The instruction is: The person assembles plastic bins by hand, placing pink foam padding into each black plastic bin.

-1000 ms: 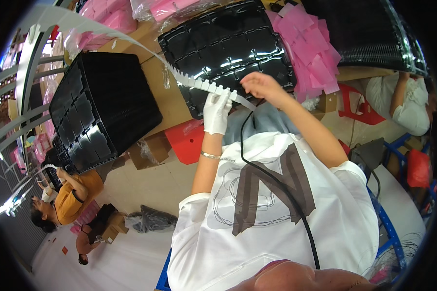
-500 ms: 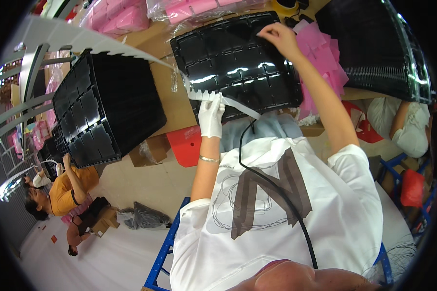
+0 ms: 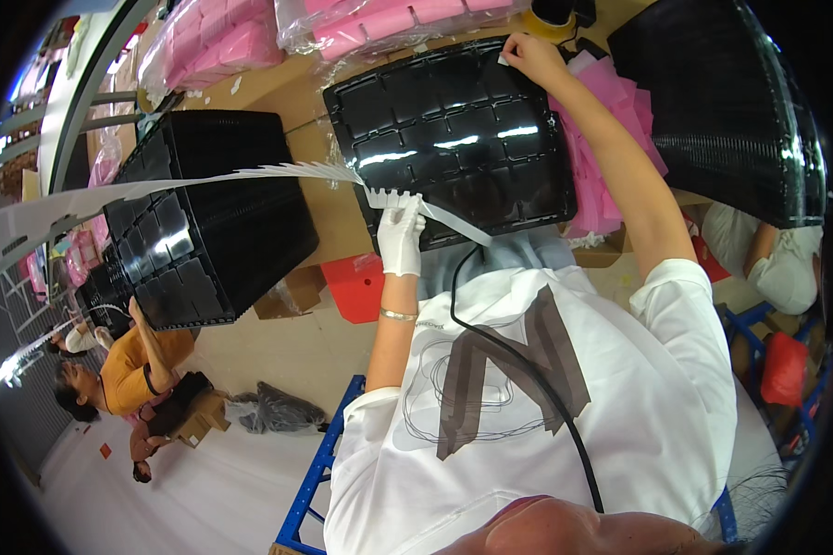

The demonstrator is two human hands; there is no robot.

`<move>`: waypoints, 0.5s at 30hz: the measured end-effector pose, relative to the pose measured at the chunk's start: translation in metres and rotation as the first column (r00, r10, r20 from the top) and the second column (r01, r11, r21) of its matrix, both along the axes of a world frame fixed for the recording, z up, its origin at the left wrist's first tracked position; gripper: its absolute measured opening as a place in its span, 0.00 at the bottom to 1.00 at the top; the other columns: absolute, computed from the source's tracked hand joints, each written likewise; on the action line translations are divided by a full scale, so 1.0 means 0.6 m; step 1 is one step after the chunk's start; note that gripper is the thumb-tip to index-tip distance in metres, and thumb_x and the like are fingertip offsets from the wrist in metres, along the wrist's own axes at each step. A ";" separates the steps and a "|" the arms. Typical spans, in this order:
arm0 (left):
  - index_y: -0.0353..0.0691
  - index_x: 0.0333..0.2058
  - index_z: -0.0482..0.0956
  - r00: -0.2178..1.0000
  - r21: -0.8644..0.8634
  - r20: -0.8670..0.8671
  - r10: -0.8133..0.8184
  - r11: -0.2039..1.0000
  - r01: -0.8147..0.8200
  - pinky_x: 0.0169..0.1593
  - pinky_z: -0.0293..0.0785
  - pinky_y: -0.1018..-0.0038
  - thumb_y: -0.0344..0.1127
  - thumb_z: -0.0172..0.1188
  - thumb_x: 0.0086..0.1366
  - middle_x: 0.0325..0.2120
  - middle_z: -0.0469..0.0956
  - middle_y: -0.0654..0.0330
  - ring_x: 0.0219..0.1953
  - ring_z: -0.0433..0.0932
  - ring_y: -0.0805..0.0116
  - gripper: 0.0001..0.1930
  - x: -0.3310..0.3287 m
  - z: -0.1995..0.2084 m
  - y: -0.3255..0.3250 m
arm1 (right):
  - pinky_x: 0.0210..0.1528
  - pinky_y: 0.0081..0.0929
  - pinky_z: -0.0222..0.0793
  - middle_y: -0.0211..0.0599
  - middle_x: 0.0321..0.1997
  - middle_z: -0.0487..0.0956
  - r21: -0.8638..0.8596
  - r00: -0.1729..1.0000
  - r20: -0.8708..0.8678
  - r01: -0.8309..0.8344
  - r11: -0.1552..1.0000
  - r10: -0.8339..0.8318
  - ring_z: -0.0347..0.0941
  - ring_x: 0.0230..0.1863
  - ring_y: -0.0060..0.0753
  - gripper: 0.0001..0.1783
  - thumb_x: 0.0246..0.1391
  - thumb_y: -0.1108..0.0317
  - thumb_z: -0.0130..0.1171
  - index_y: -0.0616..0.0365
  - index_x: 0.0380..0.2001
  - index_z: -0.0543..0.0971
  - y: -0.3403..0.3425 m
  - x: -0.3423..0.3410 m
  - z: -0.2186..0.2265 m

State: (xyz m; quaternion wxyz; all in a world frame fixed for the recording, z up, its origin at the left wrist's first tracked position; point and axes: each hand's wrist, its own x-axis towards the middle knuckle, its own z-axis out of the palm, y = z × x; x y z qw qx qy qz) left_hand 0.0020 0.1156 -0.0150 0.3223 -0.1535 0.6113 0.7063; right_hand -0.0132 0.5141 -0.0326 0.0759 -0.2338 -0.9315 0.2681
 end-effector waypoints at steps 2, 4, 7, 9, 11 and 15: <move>0.38 0.36 0.77 1.000 -0.002 0.011 0.004 1.000 -0.004 0.27 0.64 0.86 0.28 0.65 0.63 0.25 0.75 0.67 0.23 0.69 0.83 0.05 -0.002 0.002 0.005 | 0.38 0.39 0.73 0.41 0.29 0.82 0.018 0.999 -0.026 0.025 1.000 -0.025 0.79 0.34 0.46 0.08 0.49 0.63 0.63 0.54 0.31 0.80 0.003 -0.002 -0.013; 0.38 0.35 0.77 1.000 -0.004 0.020 0.011 1.000 -0.011 0.27 0.64 0.86 0.28 0.65 0.63 0.24 0.75 0.66 0.23 0.69 0.83 0.05 -0.003 0.003 0.006 | 0.38 0.39 0.73 0.40 0.29 0.82 0.035 0.998 -0.053 0.048 0.998 -0.046 0.79 0.34 0.46 0.08 0.49 0.63 0.63 0.54 0.31 0.80 0.007 -0.003 -0.024; 0.37 0.35 0.77 1.000 0.014 0.023 0.003 1.000 -0.003 0.28 0.65 0.86 0.29 0.64 0.63 0.25 0.75 0.66 0.23 0.70 0.82 0.05 -0.003 0.001 0.005 | 0.31 0.37 0.68 0.36 0.22 0.77 0.059 0.993 -0.112 -0.023 0.998 0.030 0.76 0.27 0.41 0.09 0.51 0.61 0.63 0.54 0.31 0.80 0.018 0.002 -0.036; 0.37 0.36 0.77 1.000 0.023 0.018 -0.001 1.000 0.001 0.29 0.66 0.86 0.29 0.64 0.64 0.25 0.76 0.65 0.24 0.70 0.82 0.05 -0.002 0.002 0.007 | 0.29 0.35 0.67 0.36 0.20 0.76 0.080 0.983 -0.183 -0.017 0.997 0.031 0.74 0.24 0.38 0.08 0.50 0.62 0.64 0.54 0.30 0.80 0.024 0.005 -0.045; 0.36 0.37 0.77 1.000 0.014 0.005 0.007 1.000 -0.007 0.29 0.66 0.86 0.28 0.63 0.64 0.26 0.76 0.65 0.24 0.71 0.82 0.05 0.001 0.000 0.000 | 0.28 0.33 0.65 0.35 0.20 0.75 -0.004 0.987 -0.153 -0.050 0.999 0.049 0.72 0.23 0.36 0.08 0.50 0.63 0.64 0.55 0.29 0.80 0.011 0.011 -0.025; 0.35 0.38 0.77 1.000 0.024 -0.021 -0.005 1.000 0.006 0.31 0.67 0.85 0.29 0.63 0.64 0.26 0.76 0.65 0.25 0.71 0.82 0.06 0.003 0.010 0.004 | 0.27 0.30 0.61 0.32 0.21 0.72 -0.109 0.949 -0.275 -0.193 0.975 0.157 0.66 0.22 0.31 0.07 0.49 0.63 0.65 0.54 0.26 0.80 0.013 0.031 -0.023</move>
